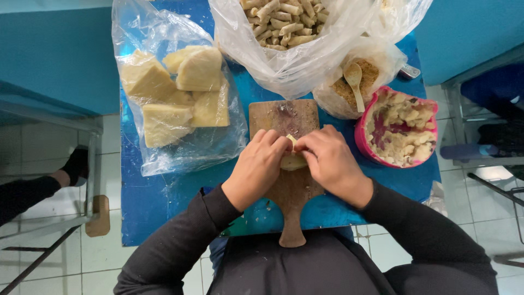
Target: The person pinches small pieces from a block of dough and shapes them by hand on a small wooden board, occasionally scooping brown sugar from a bag with a spoon and pressing it into the dough, then placing finished dough pieces into a plastic bag with other shaped pieces.
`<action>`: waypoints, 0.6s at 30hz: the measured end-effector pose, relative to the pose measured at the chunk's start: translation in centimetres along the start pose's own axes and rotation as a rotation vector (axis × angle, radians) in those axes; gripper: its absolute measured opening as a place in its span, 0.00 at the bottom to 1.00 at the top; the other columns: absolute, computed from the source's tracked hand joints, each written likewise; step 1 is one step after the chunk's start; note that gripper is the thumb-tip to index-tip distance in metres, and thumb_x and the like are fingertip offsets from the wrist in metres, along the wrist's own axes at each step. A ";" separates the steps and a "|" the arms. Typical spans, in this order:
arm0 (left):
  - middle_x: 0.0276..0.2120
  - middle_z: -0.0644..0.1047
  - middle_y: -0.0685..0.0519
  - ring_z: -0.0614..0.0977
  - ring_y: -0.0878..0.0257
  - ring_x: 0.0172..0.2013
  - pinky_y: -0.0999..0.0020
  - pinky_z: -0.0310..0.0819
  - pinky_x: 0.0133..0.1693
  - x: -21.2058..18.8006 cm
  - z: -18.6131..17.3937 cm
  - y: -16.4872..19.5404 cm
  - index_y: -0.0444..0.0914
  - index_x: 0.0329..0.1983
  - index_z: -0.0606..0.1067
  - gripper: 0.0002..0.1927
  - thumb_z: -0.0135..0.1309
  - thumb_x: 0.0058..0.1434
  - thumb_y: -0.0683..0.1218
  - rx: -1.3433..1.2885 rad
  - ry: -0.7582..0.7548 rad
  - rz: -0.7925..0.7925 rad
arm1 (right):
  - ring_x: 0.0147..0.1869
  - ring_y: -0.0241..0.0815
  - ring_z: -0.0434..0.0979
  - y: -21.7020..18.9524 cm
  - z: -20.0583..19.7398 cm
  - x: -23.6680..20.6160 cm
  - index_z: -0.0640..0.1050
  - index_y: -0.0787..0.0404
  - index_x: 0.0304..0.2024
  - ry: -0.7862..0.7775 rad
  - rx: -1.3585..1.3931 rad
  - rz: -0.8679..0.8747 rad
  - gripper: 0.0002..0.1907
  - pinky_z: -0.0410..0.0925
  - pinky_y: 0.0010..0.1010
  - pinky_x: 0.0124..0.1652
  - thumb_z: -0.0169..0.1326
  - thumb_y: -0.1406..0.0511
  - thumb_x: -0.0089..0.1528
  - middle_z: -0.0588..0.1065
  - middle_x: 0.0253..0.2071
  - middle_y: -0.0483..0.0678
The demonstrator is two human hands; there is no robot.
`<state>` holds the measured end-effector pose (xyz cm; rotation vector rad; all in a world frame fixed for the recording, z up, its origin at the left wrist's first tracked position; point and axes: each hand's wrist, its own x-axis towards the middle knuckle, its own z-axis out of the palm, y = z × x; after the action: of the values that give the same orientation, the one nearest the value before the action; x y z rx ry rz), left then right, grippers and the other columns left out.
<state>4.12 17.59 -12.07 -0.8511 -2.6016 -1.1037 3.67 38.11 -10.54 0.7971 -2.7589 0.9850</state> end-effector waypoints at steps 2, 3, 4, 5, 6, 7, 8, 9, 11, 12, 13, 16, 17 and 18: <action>0.38 0.73 0.47 0.74 0.48 0.43 0.57 0.71 0.46 -0.1 -0.1 0.1 0.37 0.43 0.74 0.13 0.51 0.54 0.35 0.046 -0.046 0.020 | 0.46 0.54 0.72 -0.7 -0.2 -0.4 0.80 0.59 0.39 0.008 -0.054 -0.026 0.09 0.63 0.42 0.45 0.57 0.72 0.56 0.78 0.38 0.48; 0.38 0.73 0.47 0.74 0.48 0.43 0.57 0.71 0.45 -0.2 -0.2 0.2 0.37 0.43 0.73 0.11 0.52 0.55 0.36 0.040 -0.047 0.029 | 0.46 0.54 0.72 -1.0 -0.3 -0.4 0.80 0.59 0.40 0.012 -0.082 -0.037 0.10 0.63 0.42 0.44 0.57 0.72 0.56 0.78 0.39 0.48; 0.38 0.72 0.47 0.74 0.48 0.43 0.57 0.71 0.45 -0.3 -0.3 0.2 0.37 0.42 0.73 0.10 0.53 0.57 0.38 0.034 -0.050 0.038 | 0.45 0.54 0.72 -1.1 -0.4 -0.4 0.80 0.59 0.40 0.010 -0.082 -0.042 0.10 0.62 0.42 0.44 0.58 0.72 0.55 0.77 0.38 0.47; 0.38 0.72 0.47 0.74 0.48 0.42 0.57 0.70 0.45 -0.3 -0.3 0.2 0.37 0.41 0.73 0.08 0.54 0.58 0.39 0.027 -0.052 0.047 | 0.45 0.54 0.72 -1.3 -0.4 -0.4 0.80 0.59 0.40 0.009 -0.082 -0.047 0.10 0.62 0.42 0.43 0.58 0.71 0.55 0.77 0.38 0.47; 0.38 0.73 0.47 0.74 0.48 0.43 0.57 0.70 0.45 -0.2 -0.3 0.1 0.37 0.42 0.73 0.08 0.54 0.59 0.39 0.018 -0.051 0.041 | 0.44 0.54 0.72 -1.3 -0.5 -0.4 0.80 0.59 0.39 0.007 -0.082 -0.052 0.10 0.62 0.43 0.43 0.59 0.70 0.54 0.77 0.37 0.47; 0.38 0.73 0.48 0.74 0.49 0.43 0.57 0.70 0.45 -0.2 -0.3 0.1 0.38 0.42 0.73 0.08 0.53 0.59 0.38 0.009 -0.049 0.033 | 0.44 0.54 0.72 -1.2 -0.5 -0.3 0.80 0.58 0.39 0.024 -0.068 -0.042 0.09 0.62 0.42 0.43 0.59 0.70 0.55 0.77 0.37 0.46; 0.38 0.73 0.49 0.74 0.49 0.43 0.57 0.70 0.46 -0.2 -0.3 0.1 0.38 0.43 0.74 0.08 0.53 0.60 0.38 0.000 -0.047 0.023 | 0.44 0.53 0.72 -1.1 -0.4 -0.2 0.80 0.58 0.39 0.040 -0.054 -0.033 0.08 0.62 0.42 0.43 0.59 0.71 0.56 0.77 0.37 0.46; 0.39 0.73 0.49 0.74 0.49 0.44 0.57 0.70 0.46 -0.2 -0.3 0.0 0.38 0.43 0.74 0.09 0.53 0.59 0.37 0.003 -0.037 0.024 | 0.44 0.52 0.72 -1.0 -0.3 -0.1 0.80 0.57 0.38 0.055 -0.039 -0.024 0.07 0.62 0.41 0.44 0.59 0.71 0.57 0.77 0.37 0.45; 0.39 0.74 0.50 0.74 0.50 0.45 0.58 0.71 0.48 -0.2 -0.3 0.0 0.39 0.44 0.74 0.11 0.52 0.58 0.36 0.009 -0.019 0.028 | 0.43 0.52 0.72 -0.6 -0.1 0.1 0.81 0.56 0.36 0.049 -0.032 0.025 0.04 0.63 0.40 0.44 0.60 0.69 0.58 0.77 0.35 0.46; 0.39 0.73 0.49 0.74 0.49 0.44 0.58 0.71 0.47 -0.3 -0.3 0.0 0.39 0.43 0.74 0.12 0.52 0.57 0.36 0.038 -0.016 0.021 | 0.43 0.52 0.71 -0.3 -0.1 0.3 0.81 0.55 0.34 0.046 -0.029 0.050 0.03 0.64 0.40 0.44 0.61 0.69 0.58 0.76 0.34 0.46; 0.39 0.73 0.48 0.73 0.49 0.44 0.57 0.70 0.47 -0.2 -0.1 0.0 0.39 0.43 0.74 0.12 0.52 0.55 0.36 0.066 -0.013 0.016 | 0.43 0.52 0.71 -0.1 -0.1 0.4 0.80 0.56 0.35 0.037 0.005 0.059 0.03 0.64 0.40 0.44 0.61 0.69 0.58 0.76 0.35 0.46; 0.40 0.72 0.47 0.73 0.49 0.44 0.57 0.70 0.47 -0.1 0.0 0.0 0.38 0.44 0.75 0.13 0.53 0.54 0.35 0.089 -0.016 0.010 | 0.43 0.52 0.71 0.2 -0.1 0.5 0.79 0.58 0.37 0.026 0.052 0.046 0.04 0.64 0.40 0.45 0.60 0.69 0.59 0.76 0.36 0.46; 0.40 0.72 0.47 0.73 0.49 0.44 0.57 0.71 0.47 -0.1 0.0 0.0 0.38 0.44 0.75 0.14 0.53 0.54 0.35 0.087 -0.019 0.009 | 0.44 0.52 0.72 0.1 -0.1 0.5 0.80 0.57 0.37 0.036 0.033 0.012 0.05 0.64 0.40 0.45 0.59 0.70 0.59 0.77 0.37 0.46; 0.40 0.73 0.47 0.73 0.49 0.44 0.57 0.71 0.47 -0.2 0.0 0.0 0.38 0.45 0.74 0.14 0.53 0.54 0.35 0.086 -0.014 0.015 | 0.45 0.52 0.72 -0.1 -0.1 0.3 0.80 0.57 0.38 0.045 0.013 -0.022 0.05 0.64 0.40 0.46 0.58 0.71 0.59 0.77 0.38 0.45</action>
<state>4.26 17.52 -12.13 -0.8613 -2.6279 -0.9771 3.39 38.00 -10.31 0.7958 -2.7028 1.0055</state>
